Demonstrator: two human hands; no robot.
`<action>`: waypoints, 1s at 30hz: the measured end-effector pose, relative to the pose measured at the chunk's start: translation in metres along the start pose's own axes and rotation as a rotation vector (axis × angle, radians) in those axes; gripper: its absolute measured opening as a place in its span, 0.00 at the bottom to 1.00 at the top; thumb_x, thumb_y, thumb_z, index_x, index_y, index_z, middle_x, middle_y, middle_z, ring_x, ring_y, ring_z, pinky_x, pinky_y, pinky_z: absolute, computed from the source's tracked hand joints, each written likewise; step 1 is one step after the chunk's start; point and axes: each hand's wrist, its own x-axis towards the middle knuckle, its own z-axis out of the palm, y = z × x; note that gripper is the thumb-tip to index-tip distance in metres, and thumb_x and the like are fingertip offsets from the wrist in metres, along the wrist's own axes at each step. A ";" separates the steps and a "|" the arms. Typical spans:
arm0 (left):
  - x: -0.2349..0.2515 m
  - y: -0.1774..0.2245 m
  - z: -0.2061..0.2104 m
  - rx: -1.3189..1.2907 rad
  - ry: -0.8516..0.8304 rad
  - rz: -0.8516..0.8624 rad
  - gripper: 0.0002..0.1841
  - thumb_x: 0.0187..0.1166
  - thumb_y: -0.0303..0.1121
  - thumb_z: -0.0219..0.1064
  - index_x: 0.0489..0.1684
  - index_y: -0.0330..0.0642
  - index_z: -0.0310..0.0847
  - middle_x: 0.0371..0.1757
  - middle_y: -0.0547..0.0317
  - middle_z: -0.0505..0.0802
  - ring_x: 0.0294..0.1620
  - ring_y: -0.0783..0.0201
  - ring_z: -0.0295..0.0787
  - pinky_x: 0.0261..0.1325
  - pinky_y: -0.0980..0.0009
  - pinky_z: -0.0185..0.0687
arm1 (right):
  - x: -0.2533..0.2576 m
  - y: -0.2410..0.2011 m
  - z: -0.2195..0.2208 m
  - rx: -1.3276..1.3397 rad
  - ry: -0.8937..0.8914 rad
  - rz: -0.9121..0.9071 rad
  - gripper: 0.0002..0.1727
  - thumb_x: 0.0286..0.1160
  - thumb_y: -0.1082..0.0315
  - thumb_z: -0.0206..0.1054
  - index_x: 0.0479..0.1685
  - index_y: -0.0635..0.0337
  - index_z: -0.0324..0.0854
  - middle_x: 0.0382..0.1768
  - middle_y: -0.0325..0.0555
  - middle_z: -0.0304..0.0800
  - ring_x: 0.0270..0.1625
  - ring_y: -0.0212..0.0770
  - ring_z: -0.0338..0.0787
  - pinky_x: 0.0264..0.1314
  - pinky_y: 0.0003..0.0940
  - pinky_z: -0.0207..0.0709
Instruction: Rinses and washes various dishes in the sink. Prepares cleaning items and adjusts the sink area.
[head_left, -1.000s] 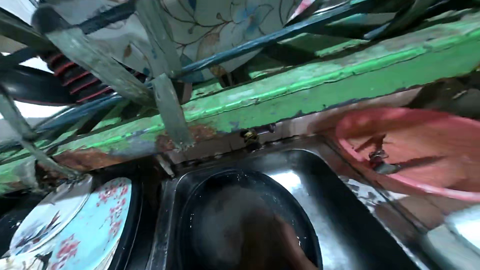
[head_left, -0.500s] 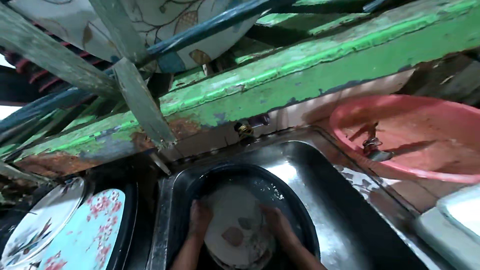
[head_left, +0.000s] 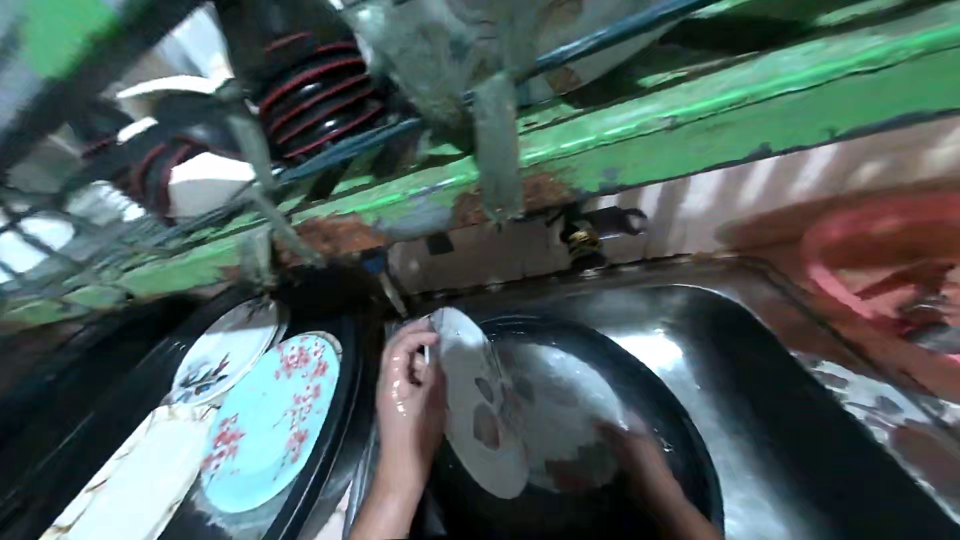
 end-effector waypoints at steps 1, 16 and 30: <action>0.004 0.009 -0.018 -0.016 0.085 0.049 0.10 0.73 0.23 0.67 0.49 0.40 0.85 0.65 0.56 0.90 0.61 0.69 0.89 0.55 0.73 0.89 | 0.000 0.000 -0.001 0.089 0.032 0.006 0.29 0.82 0.70 0.65 0.81 0.70 0.65 0.67 0.66 0.82 0.64 0.53 0.86 0.67 0.53 0.79; -0.025 0.033 -0.116 -0.291 0.664 -0.216 0.34 0.77 0.20 0.57 0.87 0.35 0.49 0.78 0.52 0.71 0.68 0.67 0.80 0.66 0.64 0.83 | -0.019 -0.018 -0.002 0.088 0.059 0.023 0.36 0.94 0.45 0.43 0.84 0.67 0.66 0.80 0.63 0.73 0.80 0.49 0.76 0.82 0.51 0.67; -0.128 -0.110 0.139 0.672 -0.742 -0.198 0.37 0.85 0.54 0.58 0.86 0.34 0.67 0.90 0.35 0.66 0.93 0.36 0.50 0.93 0.38 0.38 | -0.020 -0.027 -0.001 0.160 0.092 0.074 0.32 0.97 0.50 0.40 0.80 0.67 0.70 0.71 0.60 0.81 0.70 0.43 0.83 0.73 0.46 0.76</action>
